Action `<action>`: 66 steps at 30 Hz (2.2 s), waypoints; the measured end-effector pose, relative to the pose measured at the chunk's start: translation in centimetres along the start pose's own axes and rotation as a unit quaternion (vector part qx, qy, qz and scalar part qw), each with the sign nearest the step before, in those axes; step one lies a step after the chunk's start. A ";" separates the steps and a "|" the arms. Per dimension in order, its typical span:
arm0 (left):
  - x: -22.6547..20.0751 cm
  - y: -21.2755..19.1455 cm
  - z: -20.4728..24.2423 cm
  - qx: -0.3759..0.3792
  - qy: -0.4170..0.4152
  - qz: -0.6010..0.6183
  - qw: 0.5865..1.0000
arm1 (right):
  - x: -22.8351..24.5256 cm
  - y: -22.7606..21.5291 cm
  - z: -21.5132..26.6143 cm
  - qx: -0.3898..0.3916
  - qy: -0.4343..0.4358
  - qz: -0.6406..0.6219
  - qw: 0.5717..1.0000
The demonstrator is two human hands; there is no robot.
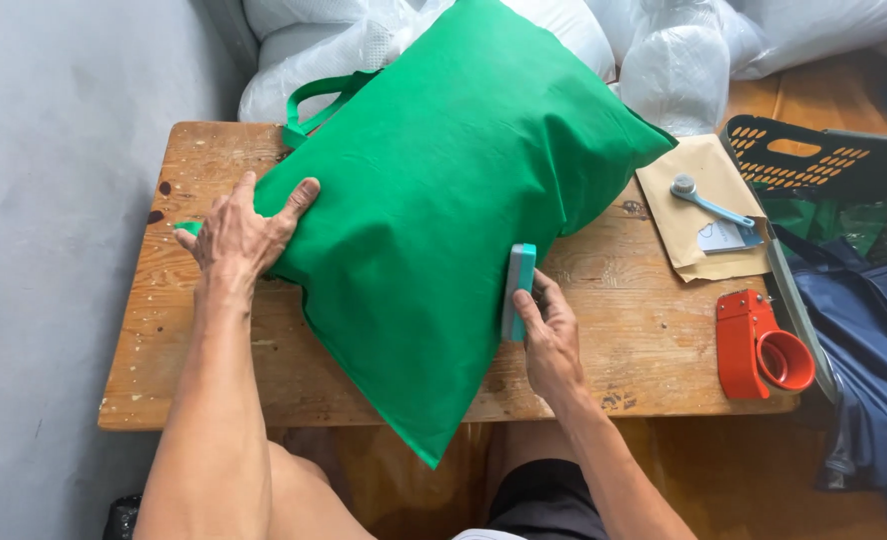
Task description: The person uses a blue marking tool to rub across the surface of a green fabric bag, smoothing the material with their hands as they work.
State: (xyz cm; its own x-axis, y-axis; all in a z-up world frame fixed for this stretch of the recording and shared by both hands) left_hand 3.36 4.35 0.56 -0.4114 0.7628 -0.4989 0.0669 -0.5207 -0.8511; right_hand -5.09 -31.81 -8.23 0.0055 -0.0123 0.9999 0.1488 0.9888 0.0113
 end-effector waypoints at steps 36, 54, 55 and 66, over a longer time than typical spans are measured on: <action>-10.7 8.8 5.4 0.047 0.386 -0.099 0.916 | 0.2 -3.1 7.3 0.437 -0.132 0.542 0.706; -9.6 6.5 5.2 0.084 0.354 0.012 0.931 | -1.4 7.7 8.0 0.178 -0.376 0.460 0.784; -9.7 6.3 5.3 0.082 0.351 0.012 0.933 | -0.9 7.4 7.9 0.181 -0.377 0.459 0.784; -11.1 6.0 5.8 0.103 0.300 -0.041 0.947 | 6.3 10.7 5.6 0.024 -0.465 0.415 0.782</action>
State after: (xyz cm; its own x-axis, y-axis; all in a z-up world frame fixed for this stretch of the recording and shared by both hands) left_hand 3.11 -9.47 1.97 0.1879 0.8523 -0.4882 -0.1470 -0.4670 -0.8719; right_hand -9.04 -20.48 -1.82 -0.6435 0.7282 0.2360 0.4388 0.6035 -0.6657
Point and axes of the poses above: each hand's wrist, its own z-axis away from the middle knuckle, its own y-axis out of the palm, x = y × z, the point moved 4 cm from there along -z, towards the middle knuckle, and after that the axes turned 2 degrees about z, right-handed, at the moved point
